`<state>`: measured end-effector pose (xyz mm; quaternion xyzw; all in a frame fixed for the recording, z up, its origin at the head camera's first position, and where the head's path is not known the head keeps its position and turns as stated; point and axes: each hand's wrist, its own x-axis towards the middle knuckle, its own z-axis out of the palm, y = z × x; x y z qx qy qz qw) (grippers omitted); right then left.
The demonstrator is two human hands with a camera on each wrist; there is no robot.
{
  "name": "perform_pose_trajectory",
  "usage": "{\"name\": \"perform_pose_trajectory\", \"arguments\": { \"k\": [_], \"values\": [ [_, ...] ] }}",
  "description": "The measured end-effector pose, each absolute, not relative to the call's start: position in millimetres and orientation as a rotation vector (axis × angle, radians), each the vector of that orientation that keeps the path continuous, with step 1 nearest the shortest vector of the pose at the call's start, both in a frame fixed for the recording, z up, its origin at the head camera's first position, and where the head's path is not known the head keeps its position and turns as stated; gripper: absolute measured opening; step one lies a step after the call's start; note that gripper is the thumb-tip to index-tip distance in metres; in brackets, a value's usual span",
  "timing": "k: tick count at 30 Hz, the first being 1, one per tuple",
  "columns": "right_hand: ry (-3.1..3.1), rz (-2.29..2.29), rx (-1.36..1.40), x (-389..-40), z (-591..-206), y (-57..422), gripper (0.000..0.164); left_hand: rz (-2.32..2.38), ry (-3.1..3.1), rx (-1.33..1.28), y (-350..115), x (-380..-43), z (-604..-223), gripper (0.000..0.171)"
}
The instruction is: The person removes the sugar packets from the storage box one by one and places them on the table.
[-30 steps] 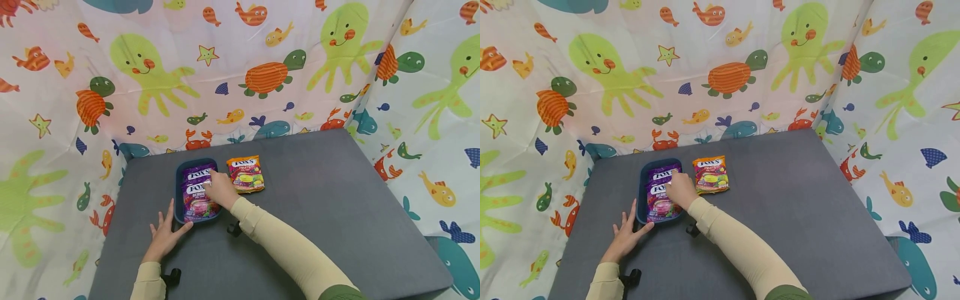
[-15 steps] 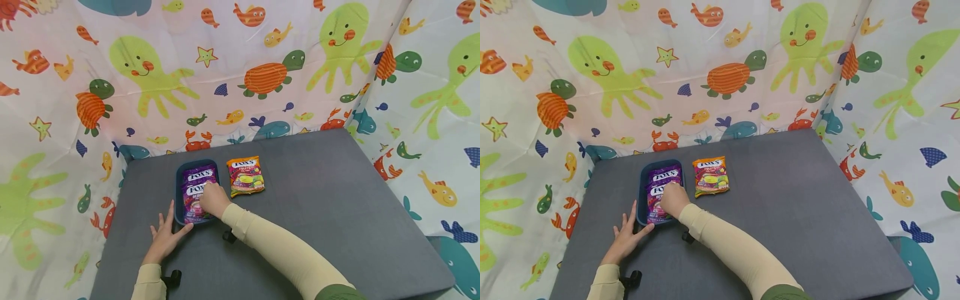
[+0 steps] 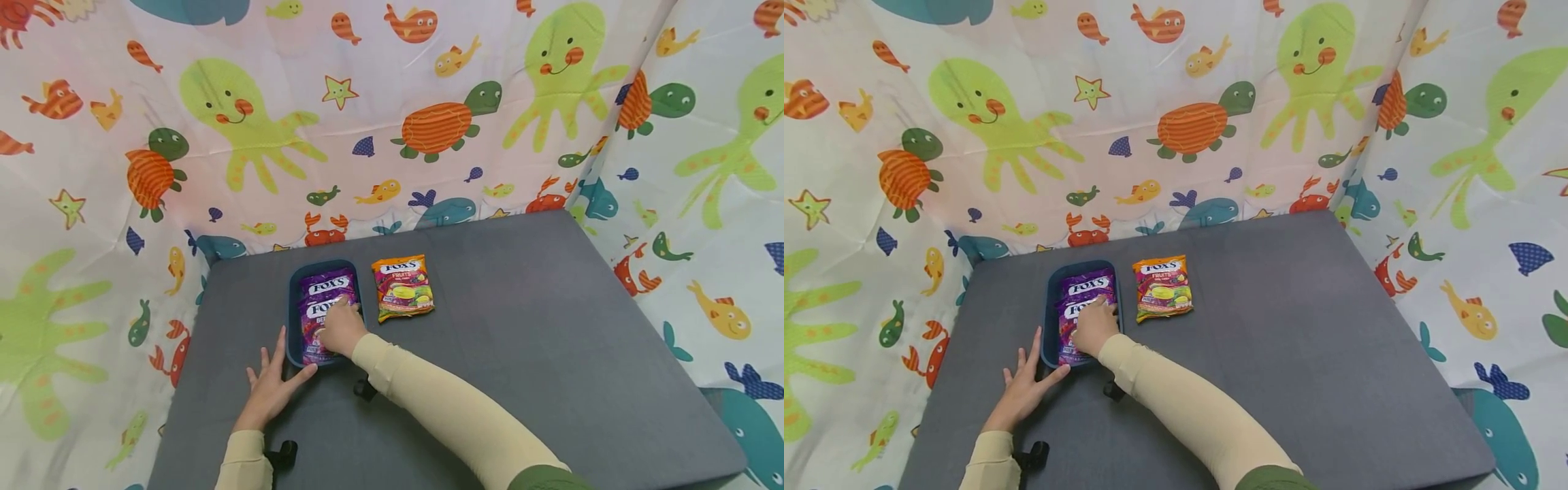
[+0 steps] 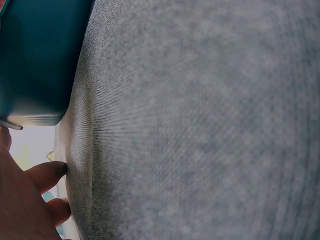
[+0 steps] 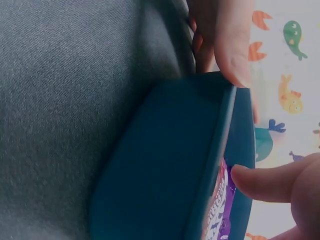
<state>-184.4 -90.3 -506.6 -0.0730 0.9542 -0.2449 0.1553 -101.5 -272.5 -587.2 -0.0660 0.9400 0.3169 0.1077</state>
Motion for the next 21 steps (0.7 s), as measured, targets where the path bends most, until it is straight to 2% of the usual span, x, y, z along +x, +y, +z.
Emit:
{"name": "perform_pose_trajectory", "arguments": {
  "k": [3, 7, 12, 14, 18, 19, 21],
  "values": [
    [2.718, -0.773, -0.119, -183.6, -508.4, -91.8, 0.090, 0.936, 2.755, -0.201, -272.3, -101.9, -588.0, 0.097],
    [2.696, -0.868, -0.022, -183.1, -507.6, -91.3, 0.096, 0.936, 2.752, -0.215, -272.3, -102.6, -588.6, 0.096],
    [2.707, -0.987, 0.040, -184.5, -502.4, -86.4, 0.090, 0.933, 2.751, -0.220, -271.6, -102.9, -589.1, 0.097],
    [2.708, -1.042, 0.040, -185.0, -500.0, -83.6, 0.078, 0.930, 2.759, -0.210, -271.8, -102.5, -589.3, 0.098],
    [2.666, -1.161, 0.028, -185.9, -496.7, -77.2, 0.033, 0.917, 2.779, -0.192, -272.3, -101.9, -589.1, 0.099],
    [2.653, -1.179, 0.035, -186.6, -496.4, -75.5, 0.025, 0.911, 2.780, -0.190, -272.3, -101.9, -588.8, 0.099],
    [2.619, -1.215, 0.057, -187.8, -496.7, -72.7, 0.021, 0.906, 2.778, -0.191, -272.1, -102.1, -588.4, 0.099]
  ]
}}
